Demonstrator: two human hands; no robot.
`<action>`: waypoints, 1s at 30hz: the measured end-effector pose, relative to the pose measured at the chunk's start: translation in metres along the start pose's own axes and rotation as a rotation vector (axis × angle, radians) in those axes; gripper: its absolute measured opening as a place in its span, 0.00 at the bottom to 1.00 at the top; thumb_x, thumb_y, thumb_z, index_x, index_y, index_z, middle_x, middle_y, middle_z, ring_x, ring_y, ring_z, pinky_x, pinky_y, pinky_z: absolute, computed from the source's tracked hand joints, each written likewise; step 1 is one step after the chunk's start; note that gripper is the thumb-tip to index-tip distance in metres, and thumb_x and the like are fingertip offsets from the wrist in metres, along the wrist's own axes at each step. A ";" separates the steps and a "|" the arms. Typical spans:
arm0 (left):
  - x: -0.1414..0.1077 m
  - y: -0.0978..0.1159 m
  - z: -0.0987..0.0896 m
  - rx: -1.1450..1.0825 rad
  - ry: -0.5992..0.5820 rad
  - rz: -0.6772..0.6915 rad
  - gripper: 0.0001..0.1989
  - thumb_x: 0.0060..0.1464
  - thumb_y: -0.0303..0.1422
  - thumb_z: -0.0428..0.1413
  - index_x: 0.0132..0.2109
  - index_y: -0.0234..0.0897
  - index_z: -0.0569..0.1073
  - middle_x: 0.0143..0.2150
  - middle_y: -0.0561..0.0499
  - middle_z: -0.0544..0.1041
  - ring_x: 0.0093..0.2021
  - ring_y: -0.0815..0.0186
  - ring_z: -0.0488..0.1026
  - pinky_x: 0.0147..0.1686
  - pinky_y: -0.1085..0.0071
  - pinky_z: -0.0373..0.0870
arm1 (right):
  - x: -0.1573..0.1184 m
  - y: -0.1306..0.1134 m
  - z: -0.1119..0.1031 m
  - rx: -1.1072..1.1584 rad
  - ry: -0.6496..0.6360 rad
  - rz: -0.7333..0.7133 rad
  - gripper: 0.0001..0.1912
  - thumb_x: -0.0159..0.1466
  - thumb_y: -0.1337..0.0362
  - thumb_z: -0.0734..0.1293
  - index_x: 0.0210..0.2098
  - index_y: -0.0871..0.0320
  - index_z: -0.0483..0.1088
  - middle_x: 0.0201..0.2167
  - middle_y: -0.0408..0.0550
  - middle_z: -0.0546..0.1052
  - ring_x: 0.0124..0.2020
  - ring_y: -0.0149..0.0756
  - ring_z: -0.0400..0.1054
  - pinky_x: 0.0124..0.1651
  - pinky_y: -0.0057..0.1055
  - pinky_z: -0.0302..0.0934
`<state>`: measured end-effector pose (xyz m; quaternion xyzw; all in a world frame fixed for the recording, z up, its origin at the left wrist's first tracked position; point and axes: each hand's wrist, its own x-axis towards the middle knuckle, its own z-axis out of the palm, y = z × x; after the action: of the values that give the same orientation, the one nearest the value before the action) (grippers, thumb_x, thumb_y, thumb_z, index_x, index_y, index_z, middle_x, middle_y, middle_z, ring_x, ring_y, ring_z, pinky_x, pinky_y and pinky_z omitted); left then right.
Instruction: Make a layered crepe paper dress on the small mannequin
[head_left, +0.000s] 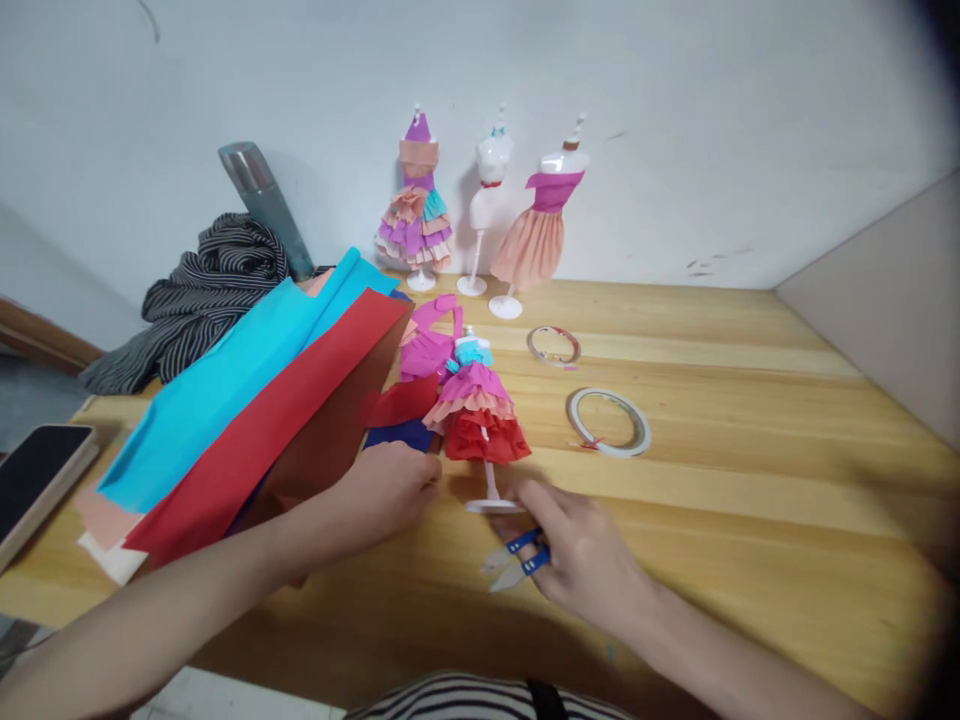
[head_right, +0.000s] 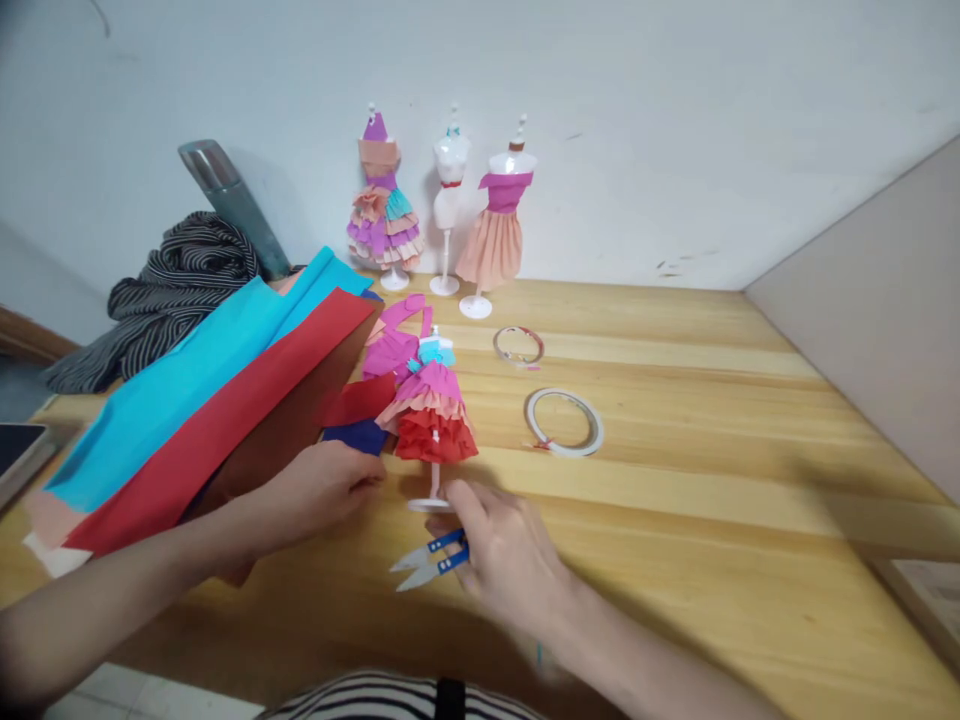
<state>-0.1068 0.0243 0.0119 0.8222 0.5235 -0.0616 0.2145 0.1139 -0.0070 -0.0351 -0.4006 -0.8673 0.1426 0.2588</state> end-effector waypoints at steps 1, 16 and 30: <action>0.003 0.002 0.003 0.020 0.017 -0.007 0.12 0.55 0.27 0.48 0.28 0.36 0.74 0.27 0.48 0.78 0.28 0.63 0.73 0.25 0.73 0.55 | -0.001 0.002 0.000 0.015 0.008 0.004 0.05 0.61 0.71 0.59 0.30 0.55 0.60 0.22 0.44 0.72 0.20 0.32 0.64 0.24 0.27 0.54; 0.044 0.041 0.027 0.533 0.658 0.289 0.04 0.57 0.28 0.52 0.33 0.39 0.66 0.33 0.48 0.72 0.32 0.61 0.68 0.25 0.69 0.57 | -0.021 0.036 -0.009 0.495 0.054 0.415 0.08 0.62 0.63 0.62 0.27 0.57 0.62 0.22 0.40 0.65 0.24 0.28 0.57 0.26 0.25 0.55; 0.059 0.032 0.030 0.570 0.843 0.437 0.10 0.59 0.24 0.48 0.30 0.39 0.67 0.26 0.50 0.70 0.28 0.63 0.61 0.27 0.66 0.54 | -0.005 0.047 -0.019 0.417 0.401 0.500 0.06 0.58 0.61 0.67 0.32 0.57 0.68 0.23 0.41 0.71 0.21 0.28 0.61 0.24 0.25 0.56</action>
<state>-0.0482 0.0494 -0.0253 0.8907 0.3441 0.1796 -0.2367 0.1563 0.0198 -0.0427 -0.5586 -0.6272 0.2935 0.4566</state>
